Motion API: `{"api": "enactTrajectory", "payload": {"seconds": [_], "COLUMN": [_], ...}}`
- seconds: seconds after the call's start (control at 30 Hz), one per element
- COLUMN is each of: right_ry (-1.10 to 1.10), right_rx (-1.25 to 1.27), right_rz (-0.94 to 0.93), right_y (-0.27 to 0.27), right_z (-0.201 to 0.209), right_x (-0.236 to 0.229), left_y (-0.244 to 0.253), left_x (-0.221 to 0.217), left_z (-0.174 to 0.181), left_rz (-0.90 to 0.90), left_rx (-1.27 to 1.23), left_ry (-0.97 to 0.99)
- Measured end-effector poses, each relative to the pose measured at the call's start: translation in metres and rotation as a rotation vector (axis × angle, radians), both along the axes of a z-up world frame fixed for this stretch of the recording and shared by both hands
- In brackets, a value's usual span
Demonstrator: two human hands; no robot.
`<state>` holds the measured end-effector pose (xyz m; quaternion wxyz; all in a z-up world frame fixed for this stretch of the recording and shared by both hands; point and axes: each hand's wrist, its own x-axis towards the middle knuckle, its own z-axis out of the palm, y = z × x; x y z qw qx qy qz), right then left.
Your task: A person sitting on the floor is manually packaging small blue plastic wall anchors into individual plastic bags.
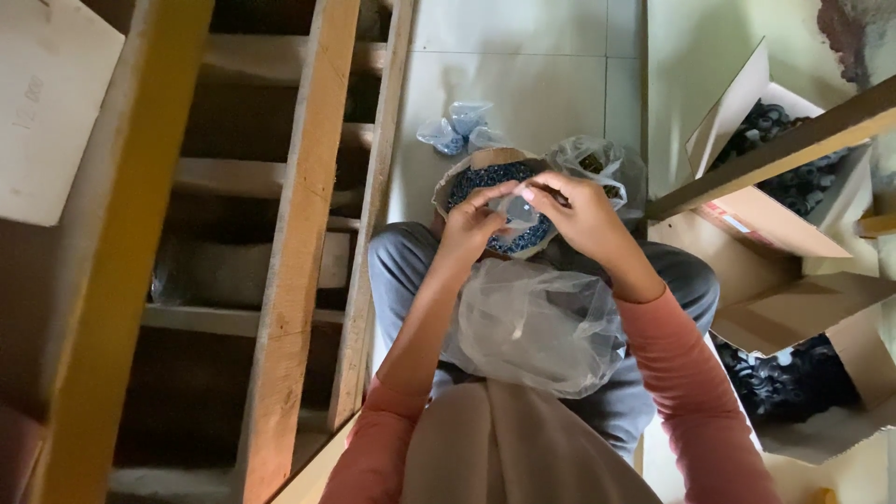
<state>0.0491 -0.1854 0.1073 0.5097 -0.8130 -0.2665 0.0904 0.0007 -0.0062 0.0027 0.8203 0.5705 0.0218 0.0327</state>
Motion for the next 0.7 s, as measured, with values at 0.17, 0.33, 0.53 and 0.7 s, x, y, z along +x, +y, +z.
{"api": "enactTrajectory", "payload": {"seconds": [0.17, 0.33, 0.53, 0.7], "right_ry": [-0.003, -0.009, 0.016, 0.013], "right_rx": [-0.005, -0.06, -0.071, -0.129], "right_rz": [0.008, -0.007, 0.002, 0.054], "right_y": [0.002, 0.002, 0.0, -0.006], "right_z": [0.001, -0.004, 0.003, 0.005], "right_x": [0.002, -0.001, -0.004, 0.002], "left_y": [0.002, 0.003, 0.003, 0.003], "left_x": [0.002, 0.001, -0.004, -0.003], "left_z": [-0.004, -0.005, 0.011, 0.009], "left_rz": [0.007, -0.007, -0.021, -0.013], "left_rx": [-0.007, -0.01, -0.002, 0.013], "left_ry": [-0.012, -0.022, -0.008, -0.001]}}
